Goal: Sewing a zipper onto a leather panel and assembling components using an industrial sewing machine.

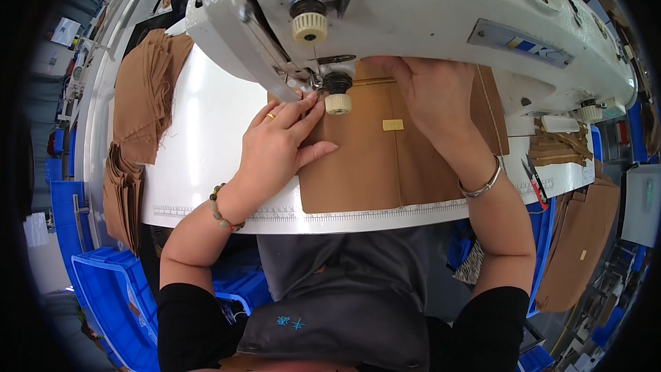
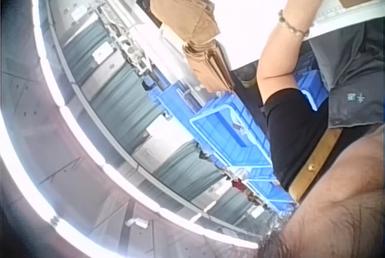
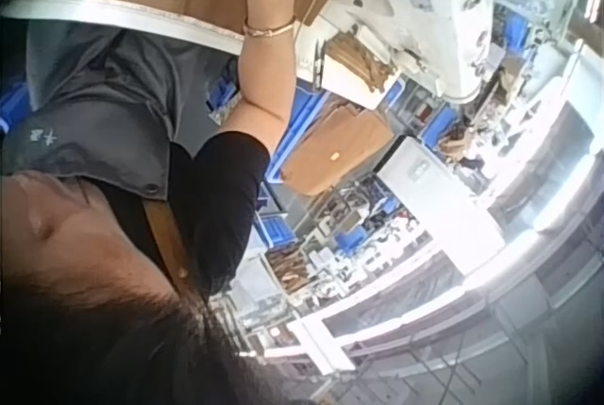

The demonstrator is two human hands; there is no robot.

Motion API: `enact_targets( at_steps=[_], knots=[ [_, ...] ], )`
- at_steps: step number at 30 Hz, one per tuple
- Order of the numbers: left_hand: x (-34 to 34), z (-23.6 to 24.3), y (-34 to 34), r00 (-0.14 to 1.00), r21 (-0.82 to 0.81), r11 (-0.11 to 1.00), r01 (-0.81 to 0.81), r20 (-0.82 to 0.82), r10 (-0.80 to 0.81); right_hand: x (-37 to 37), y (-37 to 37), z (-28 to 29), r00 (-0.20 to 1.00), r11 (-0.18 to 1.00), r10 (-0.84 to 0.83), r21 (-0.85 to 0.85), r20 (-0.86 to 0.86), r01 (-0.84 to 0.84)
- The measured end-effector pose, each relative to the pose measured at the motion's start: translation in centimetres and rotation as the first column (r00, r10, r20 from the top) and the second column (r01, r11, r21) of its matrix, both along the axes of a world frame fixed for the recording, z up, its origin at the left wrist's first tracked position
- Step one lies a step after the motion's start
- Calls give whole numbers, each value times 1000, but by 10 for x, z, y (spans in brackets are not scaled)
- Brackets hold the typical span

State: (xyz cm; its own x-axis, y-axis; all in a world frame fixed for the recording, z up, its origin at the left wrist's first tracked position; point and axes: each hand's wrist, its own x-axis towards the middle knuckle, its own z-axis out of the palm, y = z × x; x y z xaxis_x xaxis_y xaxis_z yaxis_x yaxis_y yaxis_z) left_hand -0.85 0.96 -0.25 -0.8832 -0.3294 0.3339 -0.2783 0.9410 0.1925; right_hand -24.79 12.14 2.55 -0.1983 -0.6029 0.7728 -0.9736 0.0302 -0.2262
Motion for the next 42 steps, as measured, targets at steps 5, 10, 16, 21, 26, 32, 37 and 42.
enact_targets(
  at_steps=[5, 10, 16, 21, 26, 32, 37, 42],
  knots=[
    [0, 0, 0, 1000, -3, 1000, 6, 11, -6, -6, 10, 9, 993, 992, 113, 68, -27, -111],
    [-1, 0, -2, 1000, -42, 999, 8, -29, -9, -1, 38, 28, 975, 954, 197, 249, -102, -167],
    [-2, -1, -2, 999, -27, 1000, 6, -38, -7, 67, 56, 31, 922, 924, 377, 112, -92, -366],
    [2, -4, -5, 1000, -117, 993, -2, -29, -1, 133, 30, 15, 931, 933, 344, 62, 124, -353],
    [1, -14, -13, 968, -54, 990, 129, -211, -137, 163, -6, 21, 856, 956, 280, -43, 434, -291],
    [1, -22, -16, 919, 30, 967, 255, -318, -232, 179, -32, 46, 626, 893, 446, -363, 640, -265],
    [8, -15, -18, 919, 116, 948, 296, -306, -249, 188, -18, 23, 693, 878, 450, -422, 563, -227],
    [11, -9, -3, 977, 6, 990, 142, -164, -139, 166, 5, 29, 768, 901, 431, -276, 473, -336]
  ],
)
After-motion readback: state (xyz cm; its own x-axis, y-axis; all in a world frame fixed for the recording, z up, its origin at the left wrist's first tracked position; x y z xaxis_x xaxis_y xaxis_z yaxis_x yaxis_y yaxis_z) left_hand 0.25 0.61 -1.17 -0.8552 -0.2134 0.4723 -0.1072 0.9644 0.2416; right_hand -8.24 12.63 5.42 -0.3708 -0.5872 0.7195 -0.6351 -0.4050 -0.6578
